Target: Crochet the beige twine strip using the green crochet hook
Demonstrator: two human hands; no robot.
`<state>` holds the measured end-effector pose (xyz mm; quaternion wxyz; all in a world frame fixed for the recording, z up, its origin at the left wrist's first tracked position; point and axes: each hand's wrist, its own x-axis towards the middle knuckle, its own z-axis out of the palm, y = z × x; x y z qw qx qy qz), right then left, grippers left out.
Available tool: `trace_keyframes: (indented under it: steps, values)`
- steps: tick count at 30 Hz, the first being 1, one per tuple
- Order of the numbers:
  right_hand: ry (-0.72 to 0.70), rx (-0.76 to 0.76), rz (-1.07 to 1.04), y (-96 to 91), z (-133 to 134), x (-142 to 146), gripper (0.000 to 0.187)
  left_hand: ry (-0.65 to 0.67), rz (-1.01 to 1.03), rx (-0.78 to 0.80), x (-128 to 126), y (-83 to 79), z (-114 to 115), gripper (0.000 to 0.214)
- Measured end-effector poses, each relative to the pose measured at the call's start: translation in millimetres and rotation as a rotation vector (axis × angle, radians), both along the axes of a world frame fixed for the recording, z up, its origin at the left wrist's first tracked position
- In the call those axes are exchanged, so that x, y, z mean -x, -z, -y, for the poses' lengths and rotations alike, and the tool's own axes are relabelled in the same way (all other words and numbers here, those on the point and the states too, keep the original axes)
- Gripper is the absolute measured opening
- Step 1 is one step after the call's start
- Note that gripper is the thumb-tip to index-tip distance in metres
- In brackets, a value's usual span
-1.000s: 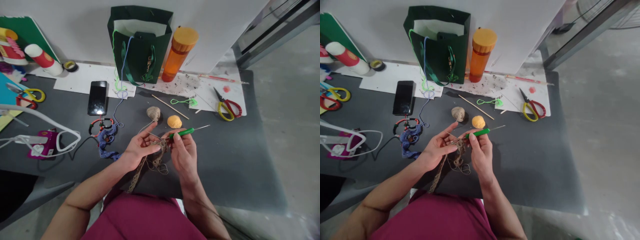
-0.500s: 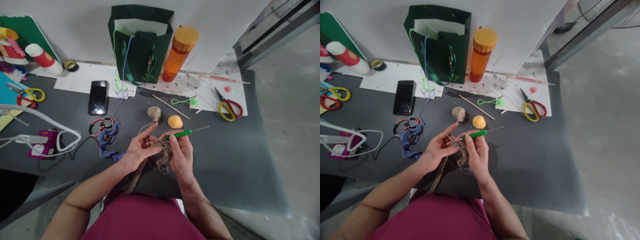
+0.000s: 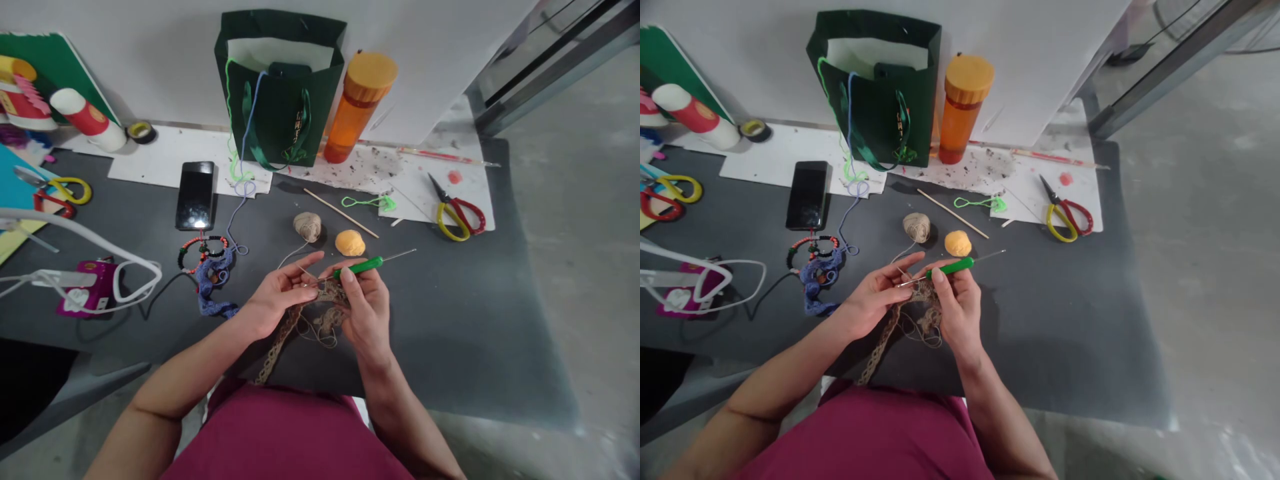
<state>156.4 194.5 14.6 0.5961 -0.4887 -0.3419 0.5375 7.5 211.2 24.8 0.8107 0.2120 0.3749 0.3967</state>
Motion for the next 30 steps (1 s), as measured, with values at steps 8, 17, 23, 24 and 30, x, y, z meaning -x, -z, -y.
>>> trace_keyframes:
  steps: [8, 17, 23, 24, 30]
  values:
    - [-0.039, 0.060, -0.103, -3.9, 0.0, -0.8, 0.025, 0.011, 0.058, 0.060, -0.6, -4.4, -1.6, 0.048]
    - [-0.051, 0.005, -0.062, -5.0, -2.0, -0.4, 0.023, 0.034, 0.036, 0.020, 0.9, -2.0, -2.4, 0.050]
    - [0.010, -0.010, 0.021, 0.2, -0.9, 1.4, 0.023, 0.030, 0.065, 0.028, -2.0, -0.6, 2.6, 0.069]
    - [0.012, -0.018, 0.017, 1.2, -0.6, 1.6, 0.022, 0.019, 0.057, 0.032, -2.6, -0.3, 3.1, 0.071]
    - [-0.024, -0.051, -0.041, 1.6, -1.1, 0.1, 0.021, -0.052, 0.034, 0.025, -3.9, 0.5, 1.6, 0.060]
